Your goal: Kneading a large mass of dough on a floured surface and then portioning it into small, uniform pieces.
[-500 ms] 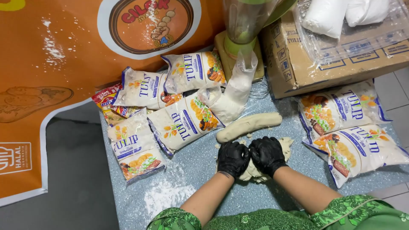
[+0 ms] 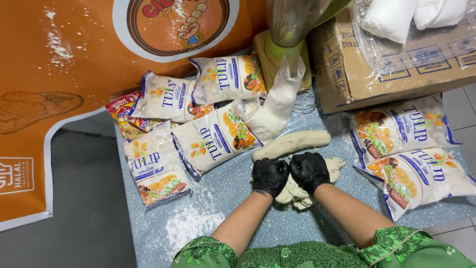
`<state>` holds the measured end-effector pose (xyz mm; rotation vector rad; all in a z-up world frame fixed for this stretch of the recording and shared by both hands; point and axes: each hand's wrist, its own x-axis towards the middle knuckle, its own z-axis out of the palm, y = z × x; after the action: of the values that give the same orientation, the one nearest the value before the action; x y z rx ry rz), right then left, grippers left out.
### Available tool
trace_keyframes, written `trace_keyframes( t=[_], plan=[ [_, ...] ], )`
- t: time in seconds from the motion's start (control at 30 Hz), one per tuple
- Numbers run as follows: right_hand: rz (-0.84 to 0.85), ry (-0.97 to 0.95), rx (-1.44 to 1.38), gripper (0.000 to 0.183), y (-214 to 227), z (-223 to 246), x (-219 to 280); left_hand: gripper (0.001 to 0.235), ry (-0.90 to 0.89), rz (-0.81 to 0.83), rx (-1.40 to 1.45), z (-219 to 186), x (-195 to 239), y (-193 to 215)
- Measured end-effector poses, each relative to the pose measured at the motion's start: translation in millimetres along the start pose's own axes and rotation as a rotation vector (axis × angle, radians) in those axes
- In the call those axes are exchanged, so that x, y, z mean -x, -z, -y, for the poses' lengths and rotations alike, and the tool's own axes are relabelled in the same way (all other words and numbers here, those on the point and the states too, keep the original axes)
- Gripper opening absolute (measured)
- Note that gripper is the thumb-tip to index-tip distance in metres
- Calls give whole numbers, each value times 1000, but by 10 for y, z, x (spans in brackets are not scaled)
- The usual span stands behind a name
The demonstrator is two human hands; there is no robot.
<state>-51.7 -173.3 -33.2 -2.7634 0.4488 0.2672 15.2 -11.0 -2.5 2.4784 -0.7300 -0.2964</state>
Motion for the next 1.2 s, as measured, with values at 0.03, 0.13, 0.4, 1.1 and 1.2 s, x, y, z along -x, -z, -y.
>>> trace_keyframes(
  t=[0.03,0.13,0.4,1.1,1.2],
  plan=[
    [1,4,1,33,-41,-28,-35,24,3,-3,0,-3,-11,10],
    [-17,9,-5,35,-137,-103,-119,24,31,-5,0,-19,-40,20],
    [-191,98,-41,29,33,-1,85,25,-85,-115,-29,-163,131,209],
    [-59,124,113,46,247,175,1079,39,-409,-299,-40,-338,1097,224],
    [-169,161,94,46,-6,-36,1077,33,-388,-318,2,-226,966,2]
  ],
)
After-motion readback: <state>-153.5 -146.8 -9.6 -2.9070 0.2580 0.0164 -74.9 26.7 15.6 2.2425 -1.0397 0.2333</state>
